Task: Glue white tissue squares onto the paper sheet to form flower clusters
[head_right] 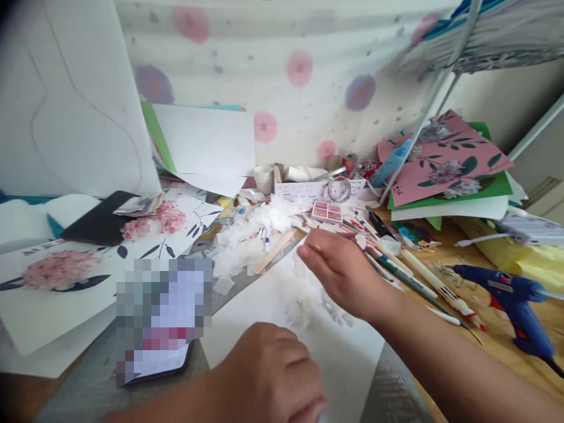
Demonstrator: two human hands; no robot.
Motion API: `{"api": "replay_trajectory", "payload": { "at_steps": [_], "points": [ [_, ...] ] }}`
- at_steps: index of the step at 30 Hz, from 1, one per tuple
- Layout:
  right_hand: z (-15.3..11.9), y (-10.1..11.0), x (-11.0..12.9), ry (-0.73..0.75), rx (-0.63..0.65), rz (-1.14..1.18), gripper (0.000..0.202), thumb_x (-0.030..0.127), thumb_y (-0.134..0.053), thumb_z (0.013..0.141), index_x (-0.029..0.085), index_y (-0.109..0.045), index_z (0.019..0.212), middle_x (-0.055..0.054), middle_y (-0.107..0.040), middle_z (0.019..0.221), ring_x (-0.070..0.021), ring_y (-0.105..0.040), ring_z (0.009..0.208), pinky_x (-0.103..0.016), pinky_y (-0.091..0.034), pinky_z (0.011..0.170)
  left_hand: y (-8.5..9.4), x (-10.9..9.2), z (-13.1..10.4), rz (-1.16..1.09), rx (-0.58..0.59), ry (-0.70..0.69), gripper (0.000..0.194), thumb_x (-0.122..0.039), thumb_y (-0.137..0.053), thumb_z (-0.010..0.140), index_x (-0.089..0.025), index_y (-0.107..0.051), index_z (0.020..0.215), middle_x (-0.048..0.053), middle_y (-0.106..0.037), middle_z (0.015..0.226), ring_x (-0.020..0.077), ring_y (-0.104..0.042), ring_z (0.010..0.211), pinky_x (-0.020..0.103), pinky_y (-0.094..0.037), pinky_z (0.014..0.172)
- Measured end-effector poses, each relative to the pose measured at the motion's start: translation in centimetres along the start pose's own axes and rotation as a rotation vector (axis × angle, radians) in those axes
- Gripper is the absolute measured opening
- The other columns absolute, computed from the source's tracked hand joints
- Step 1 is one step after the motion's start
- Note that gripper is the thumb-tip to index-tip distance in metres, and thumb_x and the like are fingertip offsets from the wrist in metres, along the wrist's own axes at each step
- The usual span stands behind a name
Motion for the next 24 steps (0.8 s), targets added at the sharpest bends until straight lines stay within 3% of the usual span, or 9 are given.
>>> {"api": "replay_trajectory", "payload": {
  "at_steps": [2, 4, 7, 12, 16, 19, 20, 22, 24],
  "points": [
    [3.0, -1.8, 0.4, 0.012, 0.176, -0.133, 0.034, 0.033, -0.029, 0.096, 0.018, -0.052, 0.076, -0.002, -0.054, 0.072, -0.013, -0.051, 0.066, -0.025, -0.041, 0.06, -0.2, -0.2, -0.1, 0.003, -0.073, -0.043, 0.022, -0.032, -0.06, 0.074, -0.019, -0.051, 0.057, -0.004, -0.051, 0.046, 0.0101, -0.042, 0.041, 0.026, -0.024, 0.04],
    [5.7, -4.0, 0.5, 0.03, 0.273, -0.194, 0.018, 0.027, -0.043, 0.091, 0.019, -0.059, 0.088, -0.003, -0.059, 0.088, -0.0144, -0.055, 0.076, -0.026, -0.042, 0.067, -0.2, -0.1, -0.1, -0.007, -0.134, -0.046, 0.025, -0.032, -0.06, 0.075, -0.018, -0.05, 0.057, -0.005, -0.051, 0.046, 0.0092, -0.041, 0.041, 0.027, -0.022, 0.04],
    [8.3, -7.3, -0.1, -0.028, 0.346, -0.3, 0.018, 0.026, -0.059, 0.081, 0.017, -0.061, 0.096, -0.005, -0.059, 0.099, -0.0163, -0.056, 0.078, -0.031, -0.044, 0.068, -0.1, 0.0, -0.3, -0.021, -0.203, -0.046, 0.023, -0.029, -0.06, 0.075, -0.018, -0.05, 0.057, -0.005, -0.053, 0.049, 0.0081, -0.04, 0.042, 0.027, -0.02, 0.04],
    [9.6, -9.8, -1.1, -0.127, 0.39, -0.326, 0.018, 0.031, -0.057, 0.085, 0.014, -0.059, 0.089, -0.004, -0.059, 0.096, -0.0159, -0.056, 0.084, -0.035, -0.047, 0.075, 0.7, 0.3, -0.4, -0.026, -0.289, 0.051, 0.021, -0.027, -0.056, 0.073, -0.018, -0.049, 0.055, -0.003, -0.051, 0.048, 0.0098, -0.041, 0.043, 0.029, -0.022, 0.041],
    [8.8, -7.4, -1.0, -0.2, 0.367, -0.147, 0.014, 0.027, -0.059, 0.081, 0.014, -0.058, 0.075, 0.0, -0.057, 0.076, -0.0131, -0.053, 0.071, -0.028, -0.044, 0.064, 3.1, 2.1, -0.2, -0.211, -0.407, 0.542, 0.015, -0.016, -0.046, 0.08, -0.018, -0.056, 0.07, 0.001, -0.057, 0.063, 0.014, -0.053, 0.06, 0.028, -0.038, 0.055],
    [6.9, -3.9, -0.4, -0.241, 0.401, 0.102, 0.011, 0.026, -0.057, 0.076, 0.016, -0.057, 0.071, 0.004, -0.049, 0.059, -0.0091, -0.045, 0.055, -0.022, -0.036, 0.05, 4.7, 4.1, -0.2, -0.422, -0.658, 0.908, 0.019, -0.019, -0.047, 0.084, -0.019, -0.056, 0.1, 0.004, -0.062, 0.097, 0.0156, -0.057, 0.082, 0.029, -0.044, 0.073],
    [6.1, -2.8, -0.1, -0.251, 0.418, 0.19, 0.012, 0.027, -0.056, 0.075, 0.016, -0.056, 0.071, 0.005, -0.047, 0.057, -0.008, -0.042, 0.053, -0.021, -0.034, 0.049, 4.9, 4.7, -0.1, -0.485, -0.67, 0.977, 0.026, -0.021, -0.048, 0.084, -0.02, -0.054, 0.109, 0.005, -0.059, 0.109, 0.0167, -0.056, 0.091, 0.031, -0.043, 0.079],
    [4.6, -1.1, 0.4, -0.276, 0.435, 0.343, 0.013, 0.029, -0.056, 0.073, 0.016, -0.055, 0.071, 0.006, -0.045, 0.058, -0.0066, -0.039, 0.051, -0.02, -0.032, 0.047, 4.9, 5.4, 0.1, -0.687, -0.569, 0.993, 0.035, -0.024, -0.051, 0.083, -0.023, -0.051, 0.119, 0.005, -0.054, 0.123, 0.0186, -0.052, 0.107, 0.032, -0.041, 0.088],
    [3.2, -0.1, 0.7, -0.311, 0.425, 0.454, 0.013, 0.028, -0.058, 0.072, 0.016, -0.054, 0.07, 0.006, -0.044, 0.058, -0.0057, -0.037, 0.049, -0.02, -0.03, 0.046, 4.5, 5.4, 0.4, -0.92, -0.419, 0.945, 0.036, -0.028, -0.052, 0.083, -0.023, -0.052, 0.119, 0.005, -0.056, 0.121, 0.0198, -0.052, 0.109, 0.032, -0.041, 0.088]
  ]
}}
Point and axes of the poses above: each hand's wrist, its own z-axis towards the middle knuckle, its own y-axis out of the back of the hand, x = y × z, the point moved 1 cm from there along z, towards the middle knuckle
